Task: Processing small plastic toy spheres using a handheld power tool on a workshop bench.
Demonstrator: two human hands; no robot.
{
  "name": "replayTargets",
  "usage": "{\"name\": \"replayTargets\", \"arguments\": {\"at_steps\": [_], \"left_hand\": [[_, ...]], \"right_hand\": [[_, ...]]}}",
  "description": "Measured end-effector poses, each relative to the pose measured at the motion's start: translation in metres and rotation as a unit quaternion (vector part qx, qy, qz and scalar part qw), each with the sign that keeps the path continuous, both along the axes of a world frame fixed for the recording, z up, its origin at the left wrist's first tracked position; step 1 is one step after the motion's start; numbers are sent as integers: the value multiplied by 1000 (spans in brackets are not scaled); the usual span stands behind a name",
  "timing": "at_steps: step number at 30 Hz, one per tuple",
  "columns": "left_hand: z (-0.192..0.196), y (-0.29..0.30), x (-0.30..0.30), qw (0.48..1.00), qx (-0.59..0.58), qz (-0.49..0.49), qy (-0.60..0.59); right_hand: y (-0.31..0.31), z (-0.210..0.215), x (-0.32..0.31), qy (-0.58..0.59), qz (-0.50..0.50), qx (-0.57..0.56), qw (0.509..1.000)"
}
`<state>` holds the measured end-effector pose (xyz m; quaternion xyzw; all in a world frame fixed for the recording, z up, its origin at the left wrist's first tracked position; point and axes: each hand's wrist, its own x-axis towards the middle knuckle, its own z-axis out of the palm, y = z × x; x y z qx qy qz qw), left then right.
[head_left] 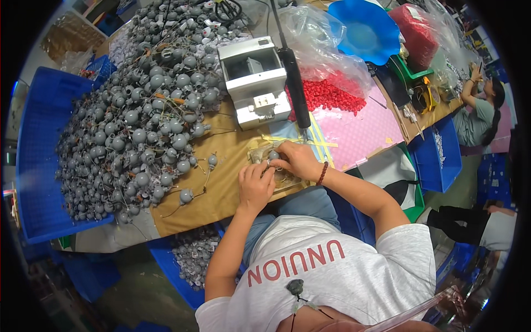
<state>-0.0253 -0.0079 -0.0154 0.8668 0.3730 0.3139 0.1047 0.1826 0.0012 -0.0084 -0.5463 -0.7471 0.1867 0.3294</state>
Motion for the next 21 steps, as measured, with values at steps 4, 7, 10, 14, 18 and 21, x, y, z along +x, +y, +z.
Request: {"name": "replayTargets", "arguments": {"at_steps": [4,7,10,14,18,21], "left_hand": [[7,0,3,999,-45,17,18],[25,3,17,995,-84,37,30],[28,7,23,994,-94,29,43],[22,12,20,996,-79,30,39],[19,15,21,996,-77,33,31],[21,15,23,996,-80,40,23]], "right_hand": [[-6,8,-5,22,-39,-96,994],[-6,12,-4,38,-45,-130,990],[1,14,5,70,-2,-161,984],[33,22,40,217,-29,-121,968],[92,23,62,122,-214,131,960],[113,11,73,257,-173,-65,949]]}}
